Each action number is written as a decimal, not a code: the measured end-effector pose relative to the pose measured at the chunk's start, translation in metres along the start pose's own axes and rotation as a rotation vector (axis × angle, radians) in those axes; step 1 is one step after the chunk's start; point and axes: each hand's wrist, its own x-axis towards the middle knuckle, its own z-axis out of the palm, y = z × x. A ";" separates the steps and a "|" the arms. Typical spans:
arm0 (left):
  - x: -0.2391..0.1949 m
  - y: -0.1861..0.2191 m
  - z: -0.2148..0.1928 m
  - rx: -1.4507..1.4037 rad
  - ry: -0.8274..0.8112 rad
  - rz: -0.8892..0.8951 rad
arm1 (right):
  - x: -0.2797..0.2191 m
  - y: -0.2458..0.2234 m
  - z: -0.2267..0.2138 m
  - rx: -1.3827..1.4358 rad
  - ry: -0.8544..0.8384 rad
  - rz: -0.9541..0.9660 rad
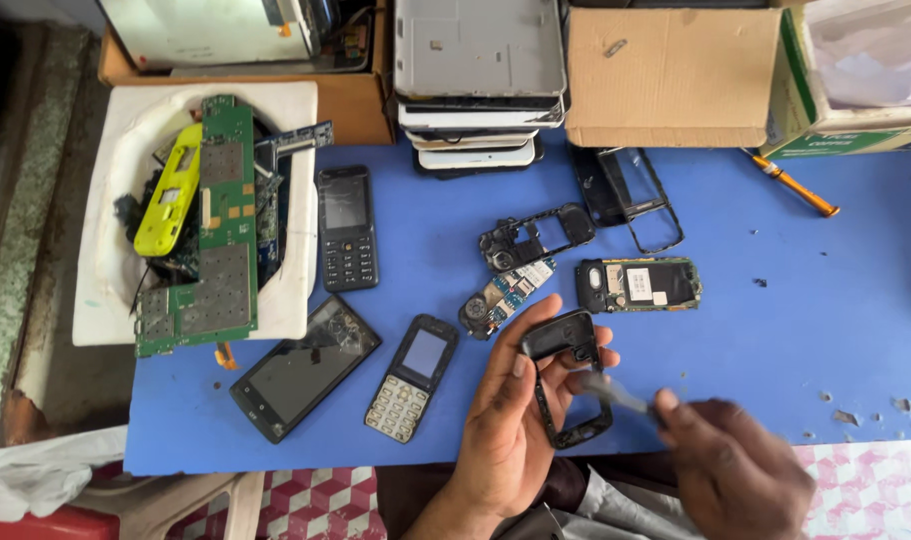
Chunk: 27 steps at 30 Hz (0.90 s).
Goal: The person disassembles a mobile phone, removes the front bezel, and cleans the internal components using a toothbrush and screwdriver. The person handles multiple phone parts and tools on a cluttered workbench.
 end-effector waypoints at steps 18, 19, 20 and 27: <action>0.006 0.004 0.006 0.020 0.036 0.066 | 0.002 -0.026 0.013 -0.174 -0.214 0.000; 0.006 0.006 0.005 0.021 0.036 0.100 | 0.001 -0.029 0.013 -0.193 -0.226 -0.033; 0.006 0.007 0.006 -0.003 0.033 0.165 | 0.001 -0.031 0.012 -0.208 -0.240 -0.071; 0.002 0.019 0.010 -0.102 -0.028 0.354 | -0.004 -0.026 0.016 -0.138 -0.090 -0.221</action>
